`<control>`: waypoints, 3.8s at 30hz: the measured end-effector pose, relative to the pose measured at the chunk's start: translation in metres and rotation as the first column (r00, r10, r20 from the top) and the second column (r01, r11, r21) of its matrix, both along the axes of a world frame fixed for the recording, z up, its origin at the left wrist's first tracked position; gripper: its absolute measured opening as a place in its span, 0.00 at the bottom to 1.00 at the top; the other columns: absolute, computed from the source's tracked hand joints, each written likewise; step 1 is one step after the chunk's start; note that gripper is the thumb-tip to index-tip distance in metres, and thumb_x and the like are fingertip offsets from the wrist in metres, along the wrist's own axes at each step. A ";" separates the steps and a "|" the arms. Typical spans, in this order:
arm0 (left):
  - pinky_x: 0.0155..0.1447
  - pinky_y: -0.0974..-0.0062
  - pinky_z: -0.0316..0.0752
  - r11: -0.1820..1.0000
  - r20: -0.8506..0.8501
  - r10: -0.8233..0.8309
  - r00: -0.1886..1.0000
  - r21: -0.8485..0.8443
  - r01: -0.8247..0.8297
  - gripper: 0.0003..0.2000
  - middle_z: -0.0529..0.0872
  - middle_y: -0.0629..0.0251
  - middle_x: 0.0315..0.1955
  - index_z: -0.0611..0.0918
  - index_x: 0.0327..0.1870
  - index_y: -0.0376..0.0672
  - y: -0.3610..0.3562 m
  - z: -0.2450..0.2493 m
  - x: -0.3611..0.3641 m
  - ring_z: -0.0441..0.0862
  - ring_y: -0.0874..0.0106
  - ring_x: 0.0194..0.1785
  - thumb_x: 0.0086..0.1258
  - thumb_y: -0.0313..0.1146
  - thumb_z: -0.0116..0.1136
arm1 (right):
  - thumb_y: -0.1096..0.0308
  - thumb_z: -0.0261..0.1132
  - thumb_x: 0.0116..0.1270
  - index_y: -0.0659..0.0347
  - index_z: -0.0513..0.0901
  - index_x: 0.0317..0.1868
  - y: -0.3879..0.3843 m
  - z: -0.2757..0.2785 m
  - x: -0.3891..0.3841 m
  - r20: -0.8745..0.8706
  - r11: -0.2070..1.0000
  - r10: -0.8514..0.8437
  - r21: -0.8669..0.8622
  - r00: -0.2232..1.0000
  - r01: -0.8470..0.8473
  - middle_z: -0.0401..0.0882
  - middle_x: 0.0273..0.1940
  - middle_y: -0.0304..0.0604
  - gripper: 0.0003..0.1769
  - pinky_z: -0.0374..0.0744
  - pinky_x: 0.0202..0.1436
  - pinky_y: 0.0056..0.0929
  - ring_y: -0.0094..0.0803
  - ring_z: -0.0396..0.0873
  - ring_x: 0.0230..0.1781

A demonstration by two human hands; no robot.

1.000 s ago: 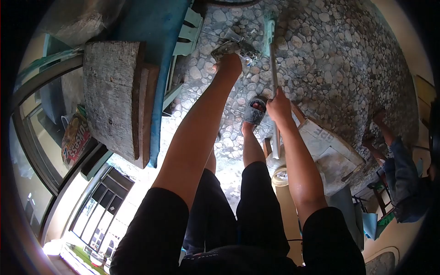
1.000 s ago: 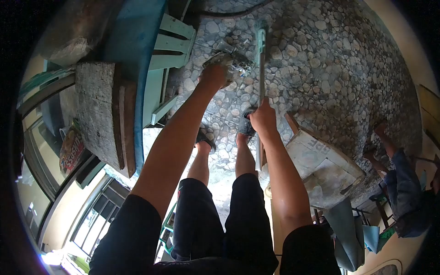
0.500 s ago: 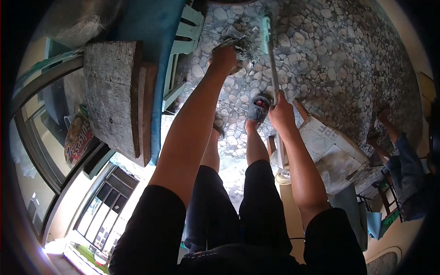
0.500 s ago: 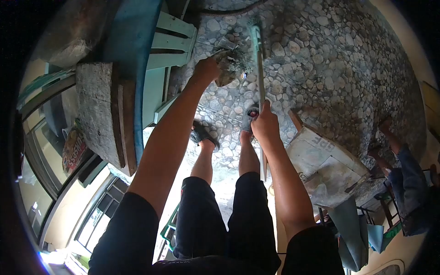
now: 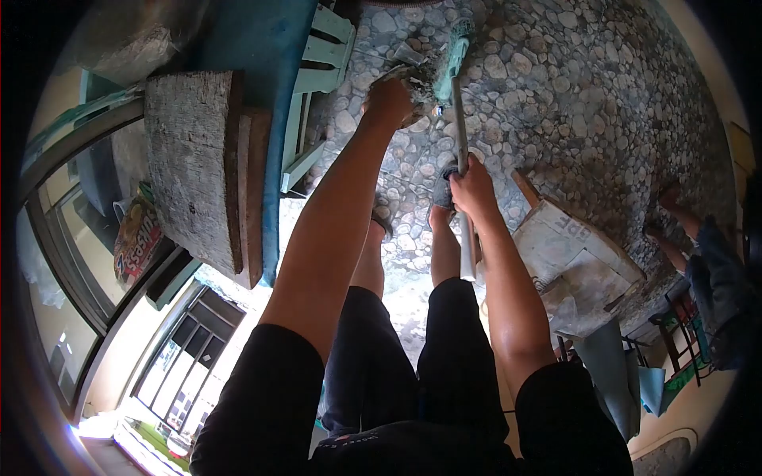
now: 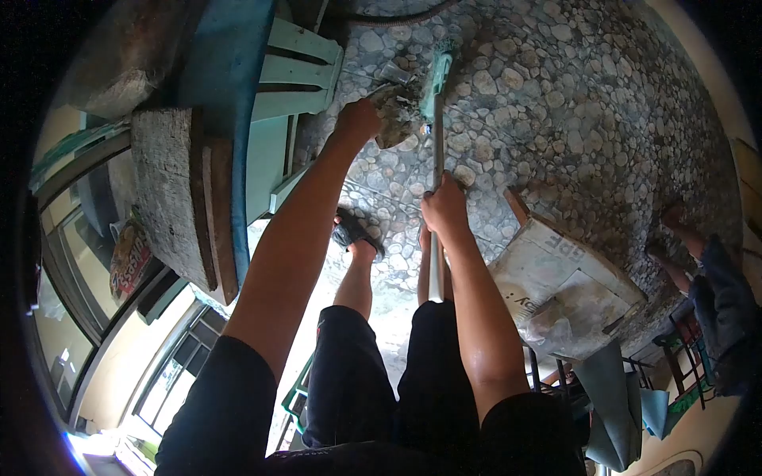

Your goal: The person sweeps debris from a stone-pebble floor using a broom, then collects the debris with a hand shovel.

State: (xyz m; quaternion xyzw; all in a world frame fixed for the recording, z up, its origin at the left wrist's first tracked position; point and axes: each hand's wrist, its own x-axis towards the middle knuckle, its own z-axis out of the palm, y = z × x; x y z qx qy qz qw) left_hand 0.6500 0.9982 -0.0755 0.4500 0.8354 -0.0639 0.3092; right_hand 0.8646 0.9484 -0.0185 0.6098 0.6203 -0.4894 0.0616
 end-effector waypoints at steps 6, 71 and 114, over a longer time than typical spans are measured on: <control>0.43 0.65 0.75 1.000 0.004 -0.012 1.000 -0.025 0.012 0.11 0.81 0.48 0.32 0.79 0.32 0.35 0.003 0.006 -0.004 0.80 0.56 0.40 0.52 0.32 0.53 | 0.72 0.56 0.50 0.67 0.66 0.46 0.023 0.014 0.014 0.036 0.992 0.033 0.124 0.999 -0.037 0.75 0.36 0.64 0.21 0.74 0.43 0.46 0.57 0.74 0.39; 0.51 0.58 0.70 0.955 0.113 0.259 0.959 -0.178 -0.237 0.16 0.79 0.55 0.44 0.78 0.43 0.41 -0.029 0.021 0.000 0.76 0.57 0.51 0.55 0.38 0.58 | 0.77 0.49 0.52 0.72 0.72 0.33 0.107 0.034 -0.104 -0.287 0.943 0.021 -0.312 0.958 -0.115 0.67 0.16 0.42 0.09 0.67 0.11 0.28 0.27 0.67 0.10; 0.49 0.61 0.72 0.909 0.114 0.415 0.903 -0.074 -0.409 0.12 0.79 0.41 0.36 0.78 0.34 0.33 -0.065 0.037 0.010 0.77 0.51 0.44 0.54 0.32 0.51 | 0.76 0.51 0.52 0.74 0.68 0.26 0.138 0.023 -0.040 -0.257 0.906 -0.163 -0.422 0.952 0.041 0.66 0.15 0.45 0.06 0.63 0.10 0.29 0.29 0.66 0.10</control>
